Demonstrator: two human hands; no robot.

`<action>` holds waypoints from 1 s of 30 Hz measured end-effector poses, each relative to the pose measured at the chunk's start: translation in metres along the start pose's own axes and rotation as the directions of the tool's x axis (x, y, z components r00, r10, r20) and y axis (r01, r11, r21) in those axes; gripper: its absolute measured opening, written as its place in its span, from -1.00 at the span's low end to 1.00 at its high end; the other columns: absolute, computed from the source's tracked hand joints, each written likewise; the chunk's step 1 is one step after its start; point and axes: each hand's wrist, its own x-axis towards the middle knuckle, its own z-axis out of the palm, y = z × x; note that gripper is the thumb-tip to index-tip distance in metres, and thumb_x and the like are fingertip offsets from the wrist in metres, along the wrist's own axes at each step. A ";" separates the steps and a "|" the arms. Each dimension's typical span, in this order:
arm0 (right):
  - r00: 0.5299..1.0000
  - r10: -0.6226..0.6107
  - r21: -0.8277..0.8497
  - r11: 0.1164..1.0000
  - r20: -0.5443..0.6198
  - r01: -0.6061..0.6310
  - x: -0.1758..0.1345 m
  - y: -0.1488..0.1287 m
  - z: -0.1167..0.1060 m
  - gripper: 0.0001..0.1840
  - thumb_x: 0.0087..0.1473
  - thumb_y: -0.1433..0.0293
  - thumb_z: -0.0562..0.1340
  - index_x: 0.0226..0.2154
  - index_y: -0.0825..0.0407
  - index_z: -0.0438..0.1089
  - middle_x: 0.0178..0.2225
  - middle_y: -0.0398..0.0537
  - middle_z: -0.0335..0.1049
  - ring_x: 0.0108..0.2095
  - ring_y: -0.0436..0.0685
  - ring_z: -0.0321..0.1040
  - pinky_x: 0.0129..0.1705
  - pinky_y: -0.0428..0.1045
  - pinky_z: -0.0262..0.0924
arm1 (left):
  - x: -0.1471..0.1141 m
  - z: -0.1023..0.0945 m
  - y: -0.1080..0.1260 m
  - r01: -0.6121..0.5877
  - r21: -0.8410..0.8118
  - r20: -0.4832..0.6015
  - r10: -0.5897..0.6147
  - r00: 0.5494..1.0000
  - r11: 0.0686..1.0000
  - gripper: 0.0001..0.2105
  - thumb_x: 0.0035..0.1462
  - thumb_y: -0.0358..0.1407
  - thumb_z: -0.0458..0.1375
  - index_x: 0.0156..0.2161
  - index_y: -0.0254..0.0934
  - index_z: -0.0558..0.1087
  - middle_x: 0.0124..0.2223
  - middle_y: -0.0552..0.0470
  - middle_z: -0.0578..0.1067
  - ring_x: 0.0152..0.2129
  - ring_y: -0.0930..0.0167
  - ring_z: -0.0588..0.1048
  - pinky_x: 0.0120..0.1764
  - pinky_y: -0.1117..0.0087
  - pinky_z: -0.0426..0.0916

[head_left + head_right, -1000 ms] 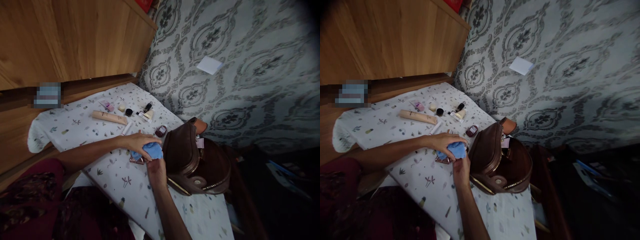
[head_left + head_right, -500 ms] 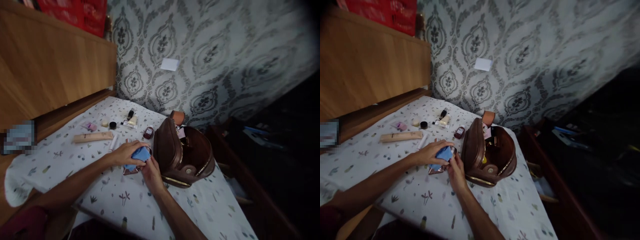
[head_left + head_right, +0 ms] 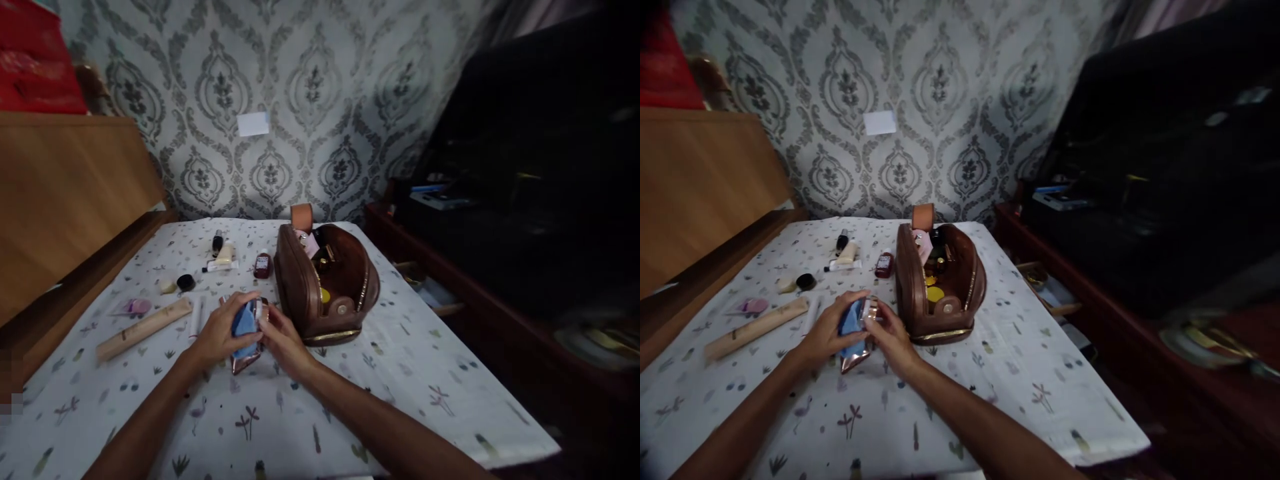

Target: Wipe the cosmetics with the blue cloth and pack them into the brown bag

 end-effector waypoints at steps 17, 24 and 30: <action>1.000 -0.001 -0.097 0.995 -0.020 -0.001 0.002 -0.007 -0.007 -0.04 -0.36 0.06 0.52 0.11 -0.07 0.29 -0.11 -0.13 0.35 -0.19 0.00 0.37 -0.12 -0.06 0.28 | 0.003 0.002 -0.015 0.119 -0.058 -0.067 -0.123 0.990 0.991 -0.37 -0.06 0.06 0.28 0.07 -0.22 0.37 0.03 -0.13 0.51 -0.09 0.12 0.52 -0.05 0.11 0.42; 1.000 -0.007 -0.110 0.994 -0.027 0.004 0.004 -0.005 -0.007 0.02 -0.39 0.04 0.53 0.15 -0.10 0.28 -0.18 -0.13 0.36 -0.22 0.02 0.34 -0.19 -0.04 0.30 | 0.003 0.002 -0.017 0.117 -0.033 -0.082 -0.119 0.989 0.993 -0.35 -0.10 0.06 0.31 0.09 -0.18 0.37 0.06 -0.12 0.50 -0.03 0.08 0.50 -0.01 0.07 0.43; 0.998 0.020 -0.066 0.998 -0.061 -0.024 0.005 -0.009 -0.005 -0.01 -0.42 0.06 0.54 0.12 -0.11 0.31 -0.23 -0.18 0.37 -0.26 -0.01 0.34 -0.22 -0.09 0.27 | 0.000 -0.005 -0.020 0.087 0.104 -0.059 -0.082 0.995 0.991 -0.20 -0.10 0.03 0.33 0.24 -0.12 0.21 0.21 -0.19 0.37 0.09 0.02 0.42 0.09 -0.04 0.34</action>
